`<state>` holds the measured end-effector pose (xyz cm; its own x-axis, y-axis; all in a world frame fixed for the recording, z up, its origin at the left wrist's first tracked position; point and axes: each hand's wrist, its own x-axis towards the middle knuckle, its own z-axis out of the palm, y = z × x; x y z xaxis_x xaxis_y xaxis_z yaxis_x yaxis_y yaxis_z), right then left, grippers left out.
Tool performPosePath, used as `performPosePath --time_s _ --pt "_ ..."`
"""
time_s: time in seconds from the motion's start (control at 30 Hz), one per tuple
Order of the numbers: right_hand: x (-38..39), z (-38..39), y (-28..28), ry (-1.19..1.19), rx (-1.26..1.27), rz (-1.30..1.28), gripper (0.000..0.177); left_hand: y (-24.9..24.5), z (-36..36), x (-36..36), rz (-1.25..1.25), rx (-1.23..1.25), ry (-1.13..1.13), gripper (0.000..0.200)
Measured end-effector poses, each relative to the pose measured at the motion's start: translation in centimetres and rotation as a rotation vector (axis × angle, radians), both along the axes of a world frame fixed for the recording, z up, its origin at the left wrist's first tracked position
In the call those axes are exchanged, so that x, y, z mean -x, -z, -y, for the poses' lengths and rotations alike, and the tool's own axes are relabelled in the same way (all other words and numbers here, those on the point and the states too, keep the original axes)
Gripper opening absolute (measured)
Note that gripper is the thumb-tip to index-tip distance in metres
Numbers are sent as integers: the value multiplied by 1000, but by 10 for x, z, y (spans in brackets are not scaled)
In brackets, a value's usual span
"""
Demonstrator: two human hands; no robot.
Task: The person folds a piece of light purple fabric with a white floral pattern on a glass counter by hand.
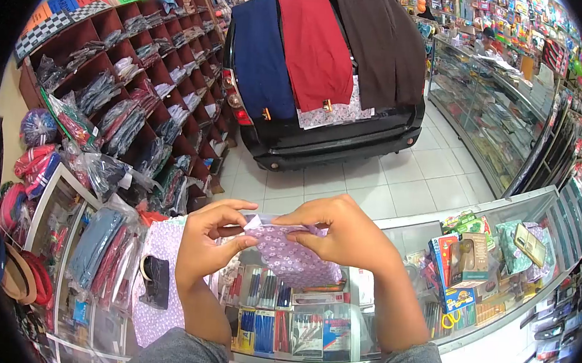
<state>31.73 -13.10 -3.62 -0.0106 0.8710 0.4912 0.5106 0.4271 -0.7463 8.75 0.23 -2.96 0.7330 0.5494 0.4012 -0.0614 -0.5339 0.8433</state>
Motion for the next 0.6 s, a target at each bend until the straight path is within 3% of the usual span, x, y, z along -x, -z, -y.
performPosePath --time_s 0.03,0.3,0.53,0.6 --pt "0 1 1 -1 9 -3 29 -1 0 0 -57 -114 17 27" --pt "1 5 -5 61 72 -41 18 5 9 -11 -50 -119 13 27" --pt "-1 8 -6 24 121 16 23 4 10 -15 -69 -228 -60 23" --pt "-2 9 -3 82 -50 123 26 5 10 -14 -83 -226 -70 21"
